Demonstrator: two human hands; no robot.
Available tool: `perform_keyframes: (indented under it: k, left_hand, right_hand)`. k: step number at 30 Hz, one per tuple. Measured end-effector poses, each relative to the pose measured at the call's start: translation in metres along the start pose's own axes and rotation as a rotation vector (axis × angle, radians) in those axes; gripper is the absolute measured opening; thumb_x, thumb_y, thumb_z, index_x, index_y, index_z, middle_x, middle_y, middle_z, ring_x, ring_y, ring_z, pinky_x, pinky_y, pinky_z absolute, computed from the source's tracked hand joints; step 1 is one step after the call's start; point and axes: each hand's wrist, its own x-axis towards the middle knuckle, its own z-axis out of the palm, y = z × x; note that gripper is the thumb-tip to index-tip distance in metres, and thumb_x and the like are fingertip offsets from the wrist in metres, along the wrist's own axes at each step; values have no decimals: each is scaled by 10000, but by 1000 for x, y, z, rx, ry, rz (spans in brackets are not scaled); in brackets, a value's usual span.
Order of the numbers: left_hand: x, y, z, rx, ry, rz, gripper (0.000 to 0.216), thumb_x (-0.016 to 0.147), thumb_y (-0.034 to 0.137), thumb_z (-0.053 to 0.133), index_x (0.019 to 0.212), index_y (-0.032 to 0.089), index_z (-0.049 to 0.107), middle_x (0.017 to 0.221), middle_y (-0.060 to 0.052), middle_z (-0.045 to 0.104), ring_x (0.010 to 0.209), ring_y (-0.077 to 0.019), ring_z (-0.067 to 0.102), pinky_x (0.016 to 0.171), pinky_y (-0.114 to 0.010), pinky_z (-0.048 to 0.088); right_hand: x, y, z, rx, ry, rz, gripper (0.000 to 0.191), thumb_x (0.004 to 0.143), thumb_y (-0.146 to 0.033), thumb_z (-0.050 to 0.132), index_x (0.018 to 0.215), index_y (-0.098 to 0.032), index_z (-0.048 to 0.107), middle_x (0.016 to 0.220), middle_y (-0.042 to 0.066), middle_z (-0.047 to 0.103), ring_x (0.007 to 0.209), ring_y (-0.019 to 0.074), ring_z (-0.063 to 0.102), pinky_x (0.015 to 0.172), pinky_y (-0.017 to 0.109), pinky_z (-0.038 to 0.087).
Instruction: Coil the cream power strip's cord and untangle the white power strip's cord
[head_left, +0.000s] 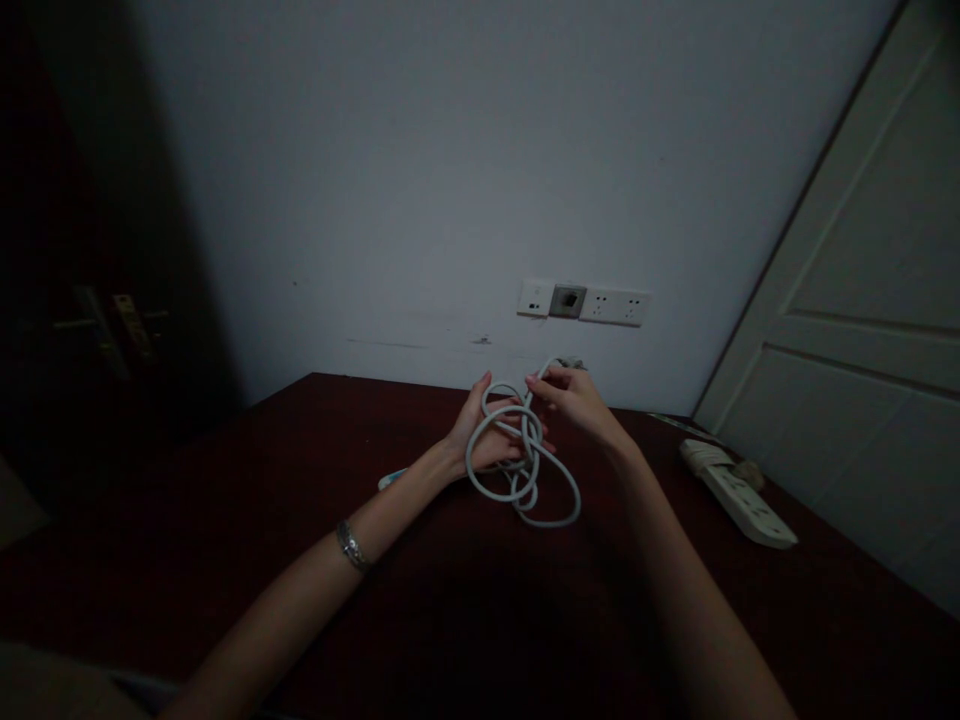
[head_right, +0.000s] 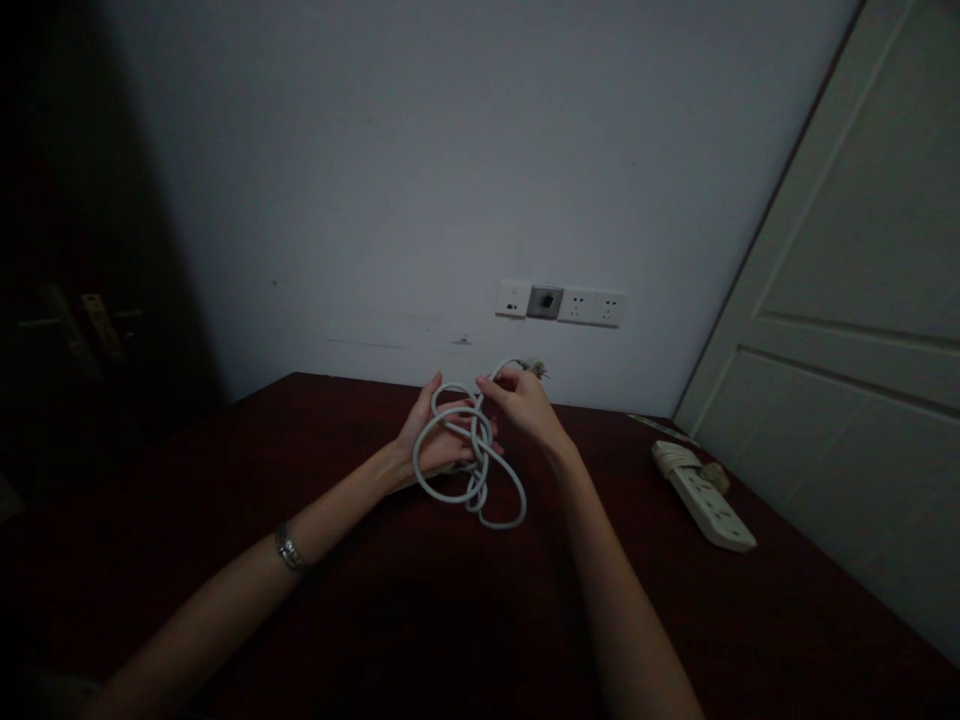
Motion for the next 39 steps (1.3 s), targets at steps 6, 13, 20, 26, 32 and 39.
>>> perform_keyframes:
  k: [6, 13, 20, 26, 32, 39]
  left_hand:
    - [2, 2, -3, 44, 21, -34, 619, 803, 636, 281, 975, 132, 595, 807, -142, 650, 715, -261, 620, 657, -414, 468]
    - [5, 4, -4, 71, 78, 22, 555, 817, 586, 367, 937, 108, 623, 701, -94, 619, 552, -154, 552, 592, -310, 468]
    - [1, 8, -5, 288, 91, -13, 510, 754, 632, 517, 796, 125, 553, 802, -133, 653, 695, -226, 647, 661, -368, 497]
    - [-1, 13, -6, 523, 196, -25, 442, 768, 596, 532, 698, 164, 470, 632, -104, 628, 613, -231, 667, 526, -298, 490]
    - [1, 19, -11, 608, 321, -6, 487, 816, 558, 477, 529, 170, 408, 667, -146, 653, 593, -211, 669, 479, -284, 511]
    - [6, 18, -35, 646, 353, -28, 462, 804, 492, 538, 496, 155, 464, 569, -134, 646, 460, -176, 623, 413, -256, 474]
  right_hand:
    - [4, 3, -3, 84, 101, 13, 397, 582, -524, 716, 611, -166, 546, 523, 1, 576, 438, 106, 517, 427, 233, 449]
    - [5, 4, -12, 279, 251, -24, 369, 566, -471, 746, 596, -173, 531, 559, -15, 535, 510, 116, 556, 440, 237, 521]
    - [3, 2, -22, 362, 279, -7, 319, 587, -413, 742, 630, -177, 532, 603, -20, 513, 474, 85, 536, 390, 188, 499]
    - [1, -3, -28, 327, 305, -14, 323, 588, -410, 742, 625, -173, 527, 625, -18, 527, 464, 80, 538, 388, 188, 490]
    - [-1, -6, -29, 342, 351, -12, 306, 579, -382, 751, 635, -170, 537, 631, -20, 533, 457, 78, 540, 383, 185, 487]
    - [-2, -10, -28, 360, 367, -63, 313, 587, -403, 738, 657, -176, 535, 655, -20, 526, 469, 83, 545, 364, 187, 478]
